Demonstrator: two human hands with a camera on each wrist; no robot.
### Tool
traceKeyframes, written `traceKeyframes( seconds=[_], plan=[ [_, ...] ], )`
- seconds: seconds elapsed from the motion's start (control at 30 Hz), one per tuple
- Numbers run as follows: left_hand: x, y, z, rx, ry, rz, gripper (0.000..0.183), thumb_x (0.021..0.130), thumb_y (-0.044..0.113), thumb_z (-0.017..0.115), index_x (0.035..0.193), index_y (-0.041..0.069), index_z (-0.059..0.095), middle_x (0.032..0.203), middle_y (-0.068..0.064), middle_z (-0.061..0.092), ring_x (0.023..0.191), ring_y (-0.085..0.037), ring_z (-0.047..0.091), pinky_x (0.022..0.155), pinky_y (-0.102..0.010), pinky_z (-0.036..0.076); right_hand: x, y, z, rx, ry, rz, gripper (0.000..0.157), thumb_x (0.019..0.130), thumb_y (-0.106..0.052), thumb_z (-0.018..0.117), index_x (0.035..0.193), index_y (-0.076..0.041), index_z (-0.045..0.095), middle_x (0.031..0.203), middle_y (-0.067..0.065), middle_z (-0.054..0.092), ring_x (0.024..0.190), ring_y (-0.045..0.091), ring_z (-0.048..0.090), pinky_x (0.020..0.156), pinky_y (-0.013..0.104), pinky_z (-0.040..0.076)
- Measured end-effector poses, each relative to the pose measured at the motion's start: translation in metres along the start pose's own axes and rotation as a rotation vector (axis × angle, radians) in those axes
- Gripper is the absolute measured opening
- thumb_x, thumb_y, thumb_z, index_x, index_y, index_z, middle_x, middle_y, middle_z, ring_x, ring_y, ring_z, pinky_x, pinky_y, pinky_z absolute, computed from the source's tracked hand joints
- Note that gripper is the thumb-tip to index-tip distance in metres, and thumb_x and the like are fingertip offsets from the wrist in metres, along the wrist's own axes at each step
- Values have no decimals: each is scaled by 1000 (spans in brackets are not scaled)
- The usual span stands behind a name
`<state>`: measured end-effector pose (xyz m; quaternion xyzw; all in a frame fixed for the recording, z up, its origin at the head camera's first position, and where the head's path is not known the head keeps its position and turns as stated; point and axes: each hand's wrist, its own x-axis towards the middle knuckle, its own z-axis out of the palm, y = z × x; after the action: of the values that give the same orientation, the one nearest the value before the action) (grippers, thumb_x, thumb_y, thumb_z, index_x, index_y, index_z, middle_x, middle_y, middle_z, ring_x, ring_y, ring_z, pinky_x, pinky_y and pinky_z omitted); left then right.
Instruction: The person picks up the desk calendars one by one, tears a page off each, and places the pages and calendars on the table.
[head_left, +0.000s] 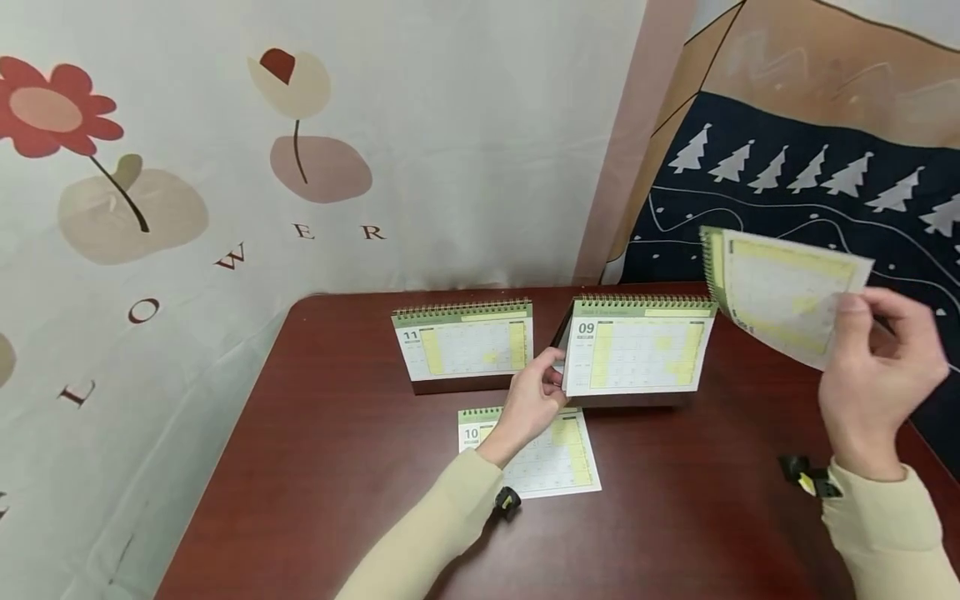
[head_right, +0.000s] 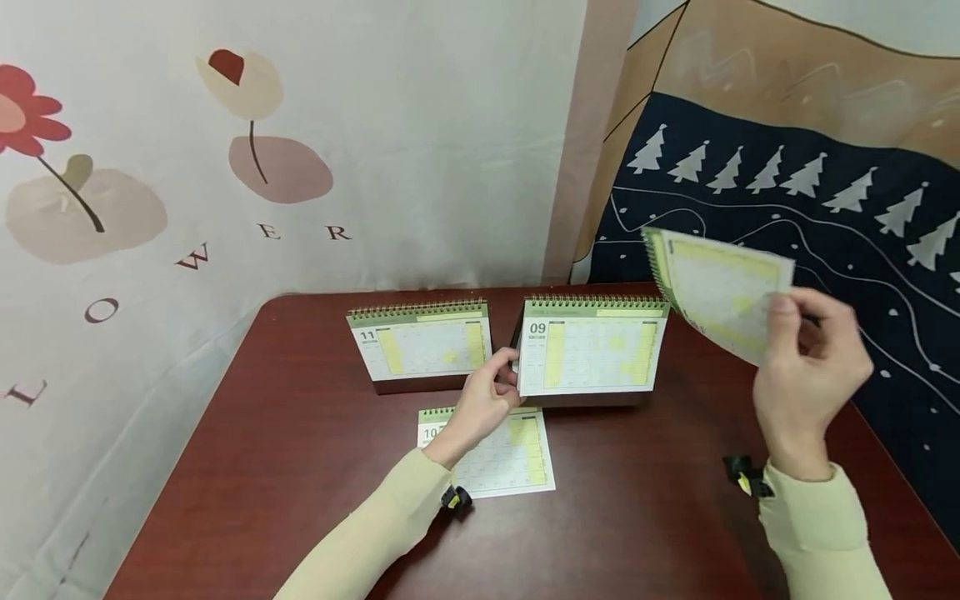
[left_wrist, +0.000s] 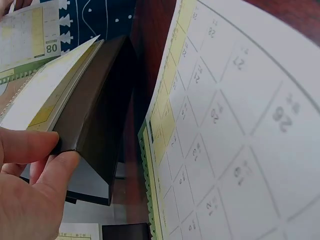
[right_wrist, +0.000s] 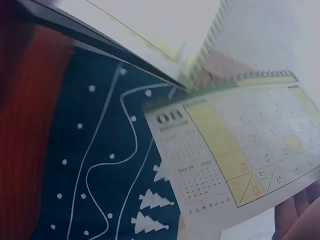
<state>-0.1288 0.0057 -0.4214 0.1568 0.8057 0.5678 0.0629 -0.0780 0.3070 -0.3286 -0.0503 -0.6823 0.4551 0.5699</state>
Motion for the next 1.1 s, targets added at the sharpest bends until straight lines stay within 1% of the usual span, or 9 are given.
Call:
traceKeyframes(
  seconds=[0.13,0.2,0.27,0.37,0.47,0.6,0.73,0.83,1.1],
  plan=[
    [2,-1,0,-10,7,-18,54,72,-14,59,120,11,60,87,-4,58,71,-10,62,65,-23,53,-17,-2,3,13,-31,-113,18,88,-5,66,90,13,69,85,9,68,70,-3,58,66,8,41],
    [3,-1,1,-22,9,-27,55,72,-15,61,122,10,59,88,-4,58,72,-11,62,65,-24,54,-24,-2,4,41,-27,-155,15,86,-3,68,86,12,70,83,16,67,71,-2,59,68,8,43],
    [4,-2,1,-33,9,-37,55,73,-15,62,122,10,59,88,-5,58,71,-10,63,65,-24,54,-31,-3,5,57,-24,-199,14,85,-4,70,83,10,70,82,18,68,74,-1,60,70,9,45],
    [5,-3,2,-45,3,-49,56,74,-16,63,123,10,58,88,-5,58,71,-11,62,65,-24,54,-40,-6,3,62,-45,-261,14,85,-7,72,82,7,72,83,19,69,79,3,61,76,12,46],
    [6,-4,3,-52,1,-48,55,74,-16,62,122,11,59,87,-5,58,70,-11,62,64,-24,53,-47,-8,-1,30,-93,-324,16,86,-12,73,84,4,73,85,19,70,84,9,64,83,16,47],
    [6,-5,5,-51,3,-42,54,73,-16,61,120,11,60,87,-4,58,69,-11,62,63,-24,53,-53,-13,-4,24,-121,-385,18,87,-14,73,84,3,73,84,18,70,84,16,66,86,17,47],
    [7,-6,4,-50,11,-55,55,74,-16,62,121,12,59,88,-4,57,71,-14,62,64,-24,53,-56,-20,-6,46,-100,-410,16,86,-12,74,82,4,72,83,17,71,82,18,67,86,18,48],
    [8,-6,5,-57,20,-66,56,75,-15,63,124,12,57,89,-4,56,71,-15,62,64,-24,52,-58,-21,-8,44,-114,-417,16,86,-11,74,82,4,72,84,16,71,82,18,67,86,18,48],
    [12,-7,4,-73,23,-74,57,75,-16,62,124,12,57,90,-5,56,69,-11,59,64,-24,52,-73,-11,-13,-36,-258,-500,28,89,-25,72,81,2,73,83,14,70,77,14,66,80,5,41]
  ],
)
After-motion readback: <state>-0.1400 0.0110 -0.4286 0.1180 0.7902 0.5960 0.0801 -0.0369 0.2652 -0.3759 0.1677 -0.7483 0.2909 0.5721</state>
